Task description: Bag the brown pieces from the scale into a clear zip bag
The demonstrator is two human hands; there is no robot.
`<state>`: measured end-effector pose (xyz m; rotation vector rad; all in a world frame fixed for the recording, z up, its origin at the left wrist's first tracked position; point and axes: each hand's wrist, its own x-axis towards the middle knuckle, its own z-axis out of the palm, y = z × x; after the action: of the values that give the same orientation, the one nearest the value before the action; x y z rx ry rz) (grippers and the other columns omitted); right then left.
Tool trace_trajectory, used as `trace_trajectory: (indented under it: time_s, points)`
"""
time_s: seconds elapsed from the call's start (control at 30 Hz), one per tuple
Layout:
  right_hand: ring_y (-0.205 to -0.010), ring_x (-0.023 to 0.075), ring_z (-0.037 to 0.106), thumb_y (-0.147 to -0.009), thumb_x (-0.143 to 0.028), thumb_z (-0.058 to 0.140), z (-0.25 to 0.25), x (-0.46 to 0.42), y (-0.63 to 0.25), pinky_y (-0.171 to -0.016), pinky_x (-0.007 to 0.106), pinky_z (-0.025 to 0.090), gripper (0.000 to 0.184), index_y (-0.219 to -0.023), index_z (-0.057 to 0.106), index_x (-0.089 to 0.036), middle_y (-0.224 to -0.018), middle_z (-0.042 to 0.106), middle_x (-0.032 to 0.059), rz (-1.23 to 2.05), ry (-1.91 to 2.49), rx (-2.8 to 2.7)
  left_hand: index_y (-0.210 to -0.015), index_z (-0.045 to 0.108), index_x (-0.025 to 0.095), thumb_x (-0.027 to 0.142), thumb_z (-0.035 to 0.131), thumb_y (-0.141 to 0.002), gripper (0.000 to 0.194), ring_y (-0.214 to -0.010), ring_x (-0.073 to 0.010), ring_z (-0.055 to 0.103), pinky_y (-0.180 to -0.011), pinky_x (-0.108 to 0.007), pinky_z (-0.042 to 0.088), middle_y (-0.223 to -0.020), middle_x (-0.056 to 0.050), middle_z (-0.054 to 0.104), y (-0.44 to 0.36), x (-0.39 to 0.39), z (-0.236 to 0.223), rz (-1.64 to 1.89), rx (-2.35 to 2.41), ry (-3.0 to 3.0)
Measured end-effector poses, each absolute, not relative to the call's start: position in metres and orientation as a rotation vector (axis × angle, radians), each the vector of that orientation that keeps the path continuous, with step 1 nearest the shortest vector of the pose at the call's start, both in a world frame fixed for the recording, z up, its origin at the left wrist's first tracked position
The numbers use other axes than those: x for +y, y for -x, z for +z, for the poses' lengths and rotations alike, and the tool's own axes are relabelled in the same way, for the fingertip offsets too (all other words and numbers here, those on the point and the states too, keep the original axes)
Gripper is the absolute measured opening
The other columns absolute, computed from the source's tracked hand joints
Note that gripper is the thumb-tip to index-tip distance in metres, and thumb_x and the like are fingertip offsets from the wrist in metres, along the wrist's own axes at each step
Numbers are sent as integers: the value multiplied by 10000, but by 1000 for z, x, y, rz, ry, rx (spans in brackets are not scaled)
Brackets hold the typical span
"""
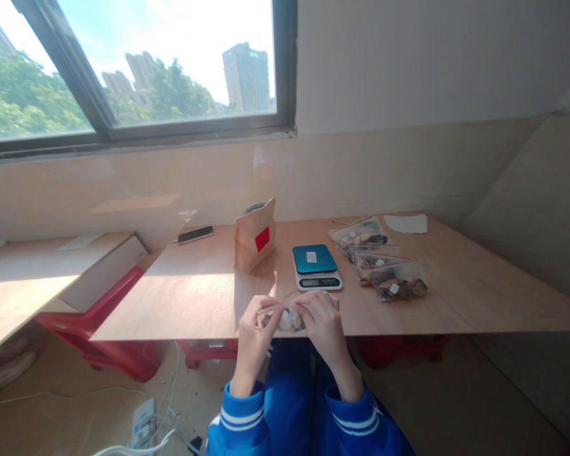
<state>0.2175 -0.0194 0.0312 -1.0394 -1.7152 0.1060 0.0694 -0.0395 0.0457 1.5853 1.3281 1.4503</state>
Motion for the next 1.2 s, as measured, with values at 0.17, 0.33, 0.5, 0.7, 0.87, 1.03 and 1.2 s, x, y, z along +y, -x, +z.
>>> trace_trajectory:
  time_s: [0.17, 0.33, 0.5, 0.7, 0.87, 1.03, 1.2]
  points:
    - [-748, 182, 569, -908, -162, 539, 31, -21, -214, -782, 354, 346, 168, -768, 610, -221, -729, 639, -1, 71, 1059, -1672, -833, 636, 179, 364, 606, -844, 188, -794, -166, 630, -710, -259, 506, -809, -29, 635, -70, -40, 44, 1454, 1339, -1581]
    - [-748, 186, 561, -888, -126, 551, 29, -21, -214, -791, 354, 338, 169, -754, 593, -219, -723, 633, -5, 63, 1068, -1666, -834, 637, 182, 347, 603, -849, 169, -797, -164, 630, -712, -256, 503, -816, -31, 639, -70, -39, 42, 1442, 1353, -1602]
    - [-730, 192, 541, -881, -106, 521, 29, -22, -211, -774, 354, 347, 195, -735, 579, -221, -706, 616, 0, 41, 1092, -1648, -829, 636, 196, 309, 602, -842, 118, -786, -158, 628, -706, -250, 500, -811, -24, 641, -74, -39, 41, 1462, 1357, -1646]
    - [-765, 196, 556, -910, -150, 514, 30, -22, -209, -749, 346, 367, 165, -788, 598, -221, -752, 630, 15, 82, 1080, -1649, -805, 630, 196, 277, 620, -821, 83, -770, -152, 624, -700, -243, 487, -796, -10, 637, -77, -41, 42, 1579, 1429, -1625]
    - [-862, 194, 597, -903, -210, 568, 35, -22, -216, -801, 338, 403, 61, -932, 620, -220, -875, 660, 27, 283, 986, -1741, -852, 639, 182, 348, 619, -838, 168, -807, -174, 630, -713, -262, 479, -826, -29, 644, -68, -42, 44, 1500, 1384, -1573]
    - [-902, 201, 595, -896, -217, 572, 40, -27, -219, -830, 349, 402, 123, -1011, 616, -226, -913, 664, 31, 383, 964, -1766, -850, 630, 179, 359, 617, -843, 181, -787, -161, 619, -690, -251, 469, -814, -23, 627, -66, -43, 46, 1452, 1343, -1580]
    - [-837, 186, 577, -906, -192, 561, 39, -25, -216, -785, 337, 388, 83, -851, 619, -212, -831, 648, 23, 280, 944, -1731, -838, 643, 182, 337, 613, -847, 158, -806, -157, 621, -701, -243, 475, -832, -22, 633, -68, -42, 46, 1431, 1302, -1625]
